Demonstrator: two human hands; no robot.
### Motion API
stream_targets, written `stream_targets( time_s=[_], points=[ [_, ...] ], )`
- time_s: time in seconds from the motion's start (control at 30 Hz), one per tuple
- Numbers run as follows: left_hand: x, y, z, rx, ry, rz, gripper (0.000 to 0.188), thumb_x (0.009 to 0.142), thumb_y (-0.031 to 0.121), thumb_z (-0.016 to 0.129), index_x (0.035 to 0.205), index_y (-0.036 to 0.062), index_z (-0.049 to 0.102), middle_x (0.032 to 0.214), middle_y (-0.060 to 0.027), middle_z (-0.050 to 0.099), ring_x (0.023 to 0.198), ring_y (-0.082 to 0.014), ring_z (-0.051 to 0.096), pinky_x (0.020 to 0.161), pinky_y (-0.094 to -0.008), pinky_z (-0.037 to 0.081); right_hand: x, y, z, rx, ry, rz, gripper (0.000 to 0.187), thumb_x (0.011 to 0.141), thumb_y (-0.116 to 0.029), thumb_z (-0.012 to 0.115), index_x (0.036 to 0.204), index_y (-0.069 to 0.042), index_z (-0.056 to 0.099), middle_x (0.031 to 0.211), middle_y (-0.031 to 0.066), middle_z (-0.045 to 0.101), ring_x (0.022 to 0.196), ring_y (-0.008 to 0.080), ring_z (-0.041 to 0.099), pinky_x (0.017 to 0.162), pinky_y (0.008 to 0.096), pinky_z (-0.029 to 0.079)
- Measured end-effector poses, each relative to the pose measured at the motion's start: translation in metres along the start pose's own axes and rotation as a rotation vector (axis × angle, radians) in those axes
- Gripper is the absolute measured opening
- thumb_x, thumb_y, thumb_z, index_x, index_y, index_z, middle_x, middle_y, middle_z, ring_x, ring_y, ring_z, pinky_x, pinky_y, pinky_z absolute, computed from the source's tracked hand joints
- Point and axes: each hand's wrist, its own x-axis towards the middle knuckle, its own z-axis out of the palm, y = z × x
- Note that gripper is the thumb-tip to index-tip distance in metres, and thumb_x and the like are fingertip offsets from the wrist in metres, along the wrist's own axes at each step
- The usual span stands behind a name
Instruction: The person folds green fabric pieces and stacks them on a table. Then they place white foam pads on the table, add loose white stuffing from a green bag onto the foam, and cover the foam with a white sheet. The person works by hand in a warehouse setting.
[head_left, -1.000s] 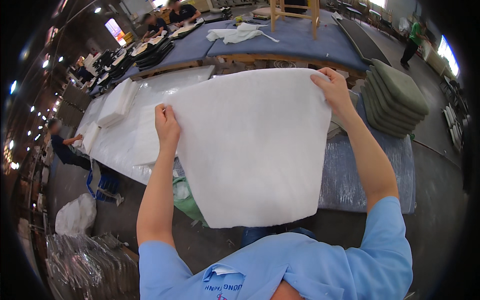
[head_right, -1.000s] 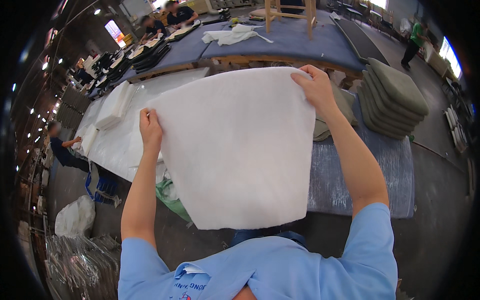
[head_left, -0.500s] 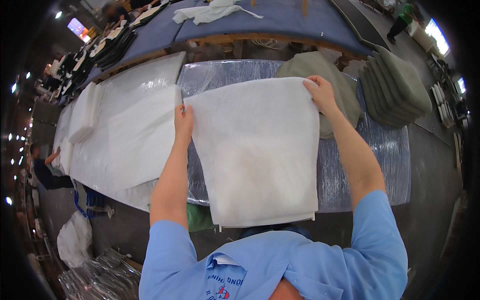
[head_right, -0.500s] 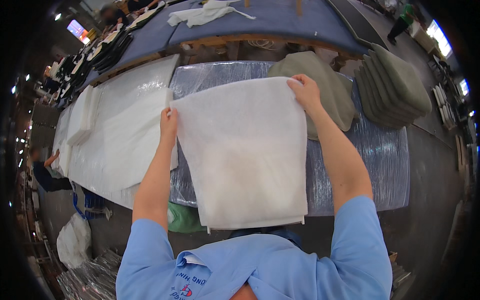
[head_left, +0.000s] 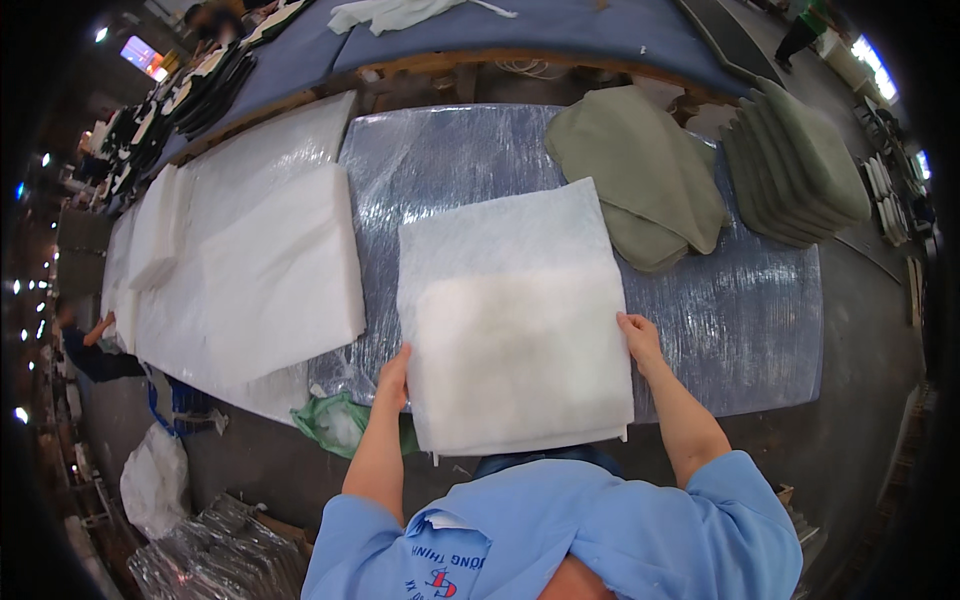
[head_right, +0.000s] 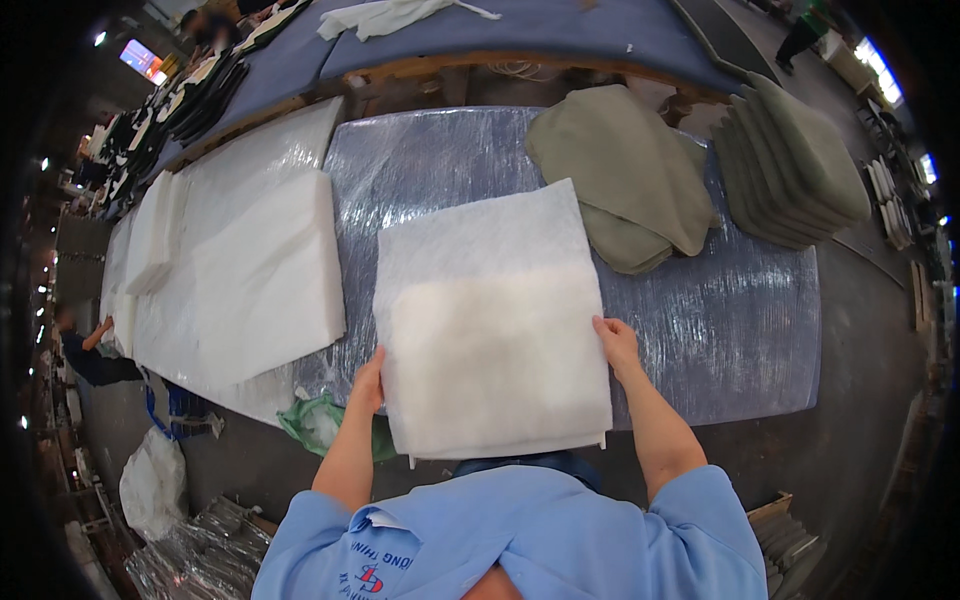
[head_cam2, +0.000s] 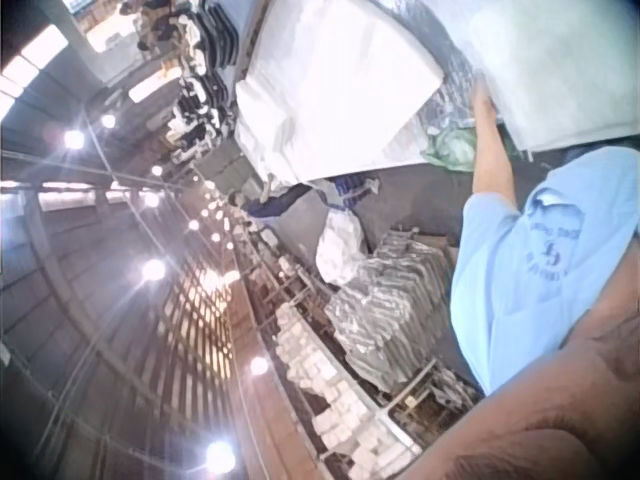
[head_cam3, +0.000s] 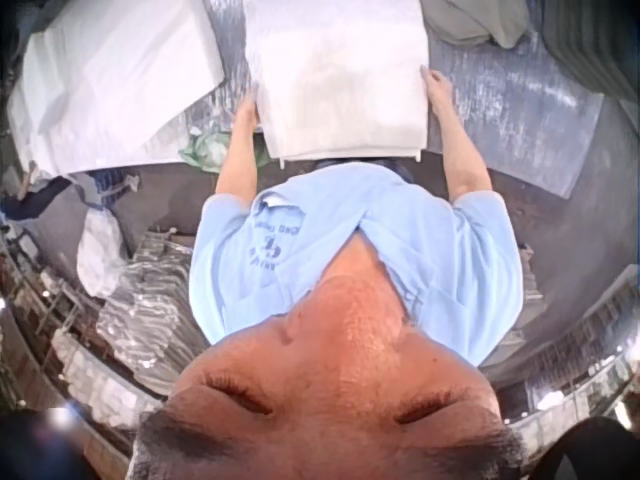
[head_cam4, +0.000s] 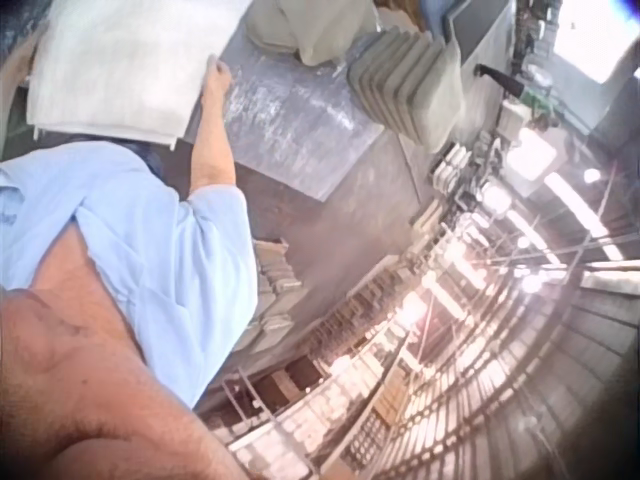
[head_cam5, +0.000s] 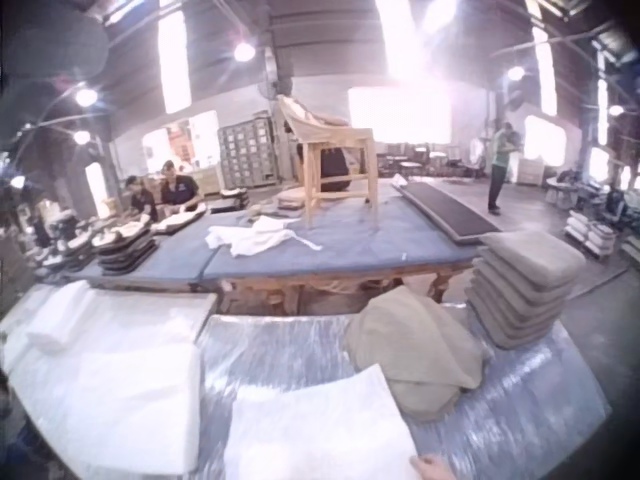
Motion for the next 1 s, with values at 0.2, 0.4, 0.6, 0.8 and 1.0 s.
stream_targets(
  time_s=[0.2,0.4,0.6,0.8,1.0],
  points=[
    [-0.006,-0.001,-0.021,0.312,0.063,0.328,0.034,0.091,0.038,0.077,0.097,0.0054,0.068,0.083,-0.0007,0.061,0.072,-0.012,0.053,0.063,-0.0311,0.045,-0.011,0.008,0.023,-0.184,0.264,-0.343,0.024,0.088,-0.025,0.078,0.093,-0.004,0.069,0.078,0.0029,0.063,0.073,0.0165,0.059,0.07,0.0339,0.049],
    [-0.053,-0.022,-0.026,0.326,0.056,0.215,0.042,0.09,0.037,0.079,0.11,0.0021,0.067,0.094,-0.0062,0.068,0.08,-0.0164,0.063,0.068,-0.0341,0.051,-0.044,0.013,0.006,-0.229,0.166,-0.337,0.046,0.078,-0.029,0.086,0.108,-0.005,0.06,0.091,0.0099,0.069,0.084,0.0244,0.067,0.078,0.0382,0.054],
    [-0.101,-0.076,-0.043,0.238,-0.128,0.155,0.046,0.09,0.027,0.081,0.123,-0.0014,0.066,0.112,-0.0117,0.074,0.098,-0.0232,0.071,0.086,-0.0381,0.056,-0.087,0.058,-0.034,-0.423,-0.187,-0.107,0.048,0.08,-0.03,0.084,0.114,-0.001,0.068,0.1,0.0174,0.075,0.091,0.0289,0.073,0.085,0.0386,0.056],
    [-0.095,-0.084,-0.047,0.125,-0.105,0.207,0.043,0.093,0.024,0.078,0.126,-0.0011,0.065,0.114,-0.0119,0.073,0.102,-0.0247,0.071,0.09,-0.0399,0.056,-0.089,0.061,-0.033,0.032,-0.301,-0.117,0.038,0.093,-0.021,0.072,0.123,0.002,0.067,0.105,0.0125,0.075,0.091,0.0229,0.072,0.083,0.0373,0.057],
    [-0.091,0.051,-0.014,0.101,-0.159,0.46,0.028,0.101,0.032,0.065,0.12,0.0118,0.064,0.101,-0.0083,0.071,0.085,-0.0227,0.07,0.054,-0.0402,0.059,-0.053,-0.075,-0.017,0.471,-0.372,-0.142,0.04,0.101,-0.021,0.065,0.136,-0.003,0.057,0.122,0.0095,0.068,0.109,0.0222,0.065,0.088,0.0432,0.055]
  ],
)
